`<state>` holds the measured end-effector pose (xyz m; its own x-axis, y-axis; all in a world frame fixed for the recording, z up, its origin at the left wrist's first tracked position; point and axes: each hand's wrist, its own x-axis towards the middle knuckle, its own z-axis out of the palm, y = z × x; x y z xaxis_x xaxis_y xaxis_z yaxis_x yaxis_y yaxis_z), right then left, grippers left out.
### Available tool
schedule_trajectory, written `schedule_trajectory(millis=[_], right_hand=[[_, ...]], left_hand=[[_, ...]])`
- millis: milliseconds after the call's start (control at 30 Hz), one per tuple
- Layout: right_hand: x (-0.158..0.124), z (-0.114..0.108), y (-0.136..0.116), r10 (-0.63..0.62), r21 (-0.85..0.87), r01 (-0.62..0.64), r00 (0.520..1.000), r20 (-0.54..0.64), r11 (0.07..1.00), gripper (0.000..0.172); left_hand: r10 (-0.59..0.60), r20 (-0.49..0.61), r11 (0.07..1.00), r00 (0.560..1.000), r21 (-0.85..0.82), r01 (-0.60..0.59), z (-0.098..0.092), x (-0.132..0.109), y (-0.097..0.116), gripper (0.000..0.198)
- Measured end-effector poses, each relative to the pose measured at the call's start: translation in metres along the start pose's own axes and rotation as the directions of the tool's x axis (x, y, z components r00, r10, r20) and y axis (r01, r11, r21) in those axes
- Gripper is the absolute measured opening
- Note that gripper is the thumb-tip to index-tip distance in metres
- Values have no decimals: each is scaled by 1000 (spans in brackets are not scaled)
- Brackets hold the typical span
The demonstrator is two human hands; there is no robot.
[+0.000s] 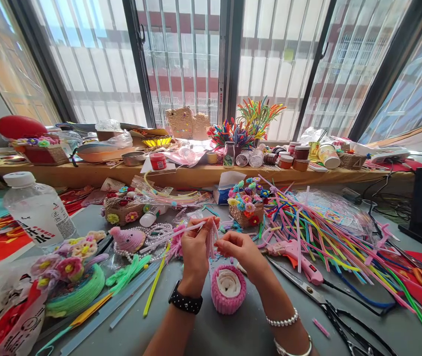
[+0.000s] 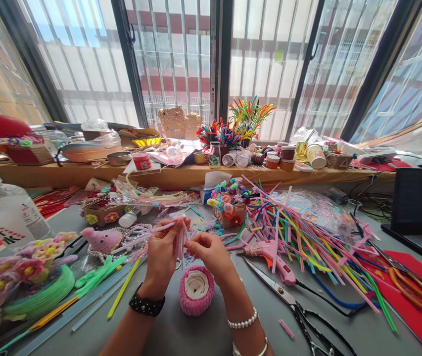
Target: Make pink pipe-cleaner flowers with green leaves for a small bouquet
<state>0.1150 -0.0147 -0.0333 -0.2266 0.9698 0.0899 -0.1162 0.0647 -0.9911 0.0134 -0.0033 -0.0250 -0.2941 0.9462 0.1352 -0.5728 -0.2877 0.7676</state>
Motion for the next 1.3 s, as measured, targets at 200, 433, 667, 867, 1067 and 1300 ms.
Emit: schedule_trajectory(millis=[200,433,667,867,1067,1300], right_hand=[[-1,-9,-2,31,-52,-25,992,124,998,19],[-6,-31,-15,-68,-169,81,995,78,982,19],[-5,-29,-13,-28,-54,33,996,90,998,19],[-6,-24,-12,-63,8,62,997,47,998,20],[-7,-25,-15,-73,-44,74,997,24,996,21],[-2,-28,-8,-18,-92,19,1000,17,996,26]], left_hand=[[-7,79,995,997,98,-1,4,-6,1,16],[-62,261,951,963,308,-23,10,-11,12,15],[-190,269,942,944,321,98,10,-13,13,15],[-185,223,945,957,308,111,11,-15,12,13],[-116,239,921,964,389,15,6,-9,12,10],[-74,264,860,962,505,-72,4,-9,9,12]])
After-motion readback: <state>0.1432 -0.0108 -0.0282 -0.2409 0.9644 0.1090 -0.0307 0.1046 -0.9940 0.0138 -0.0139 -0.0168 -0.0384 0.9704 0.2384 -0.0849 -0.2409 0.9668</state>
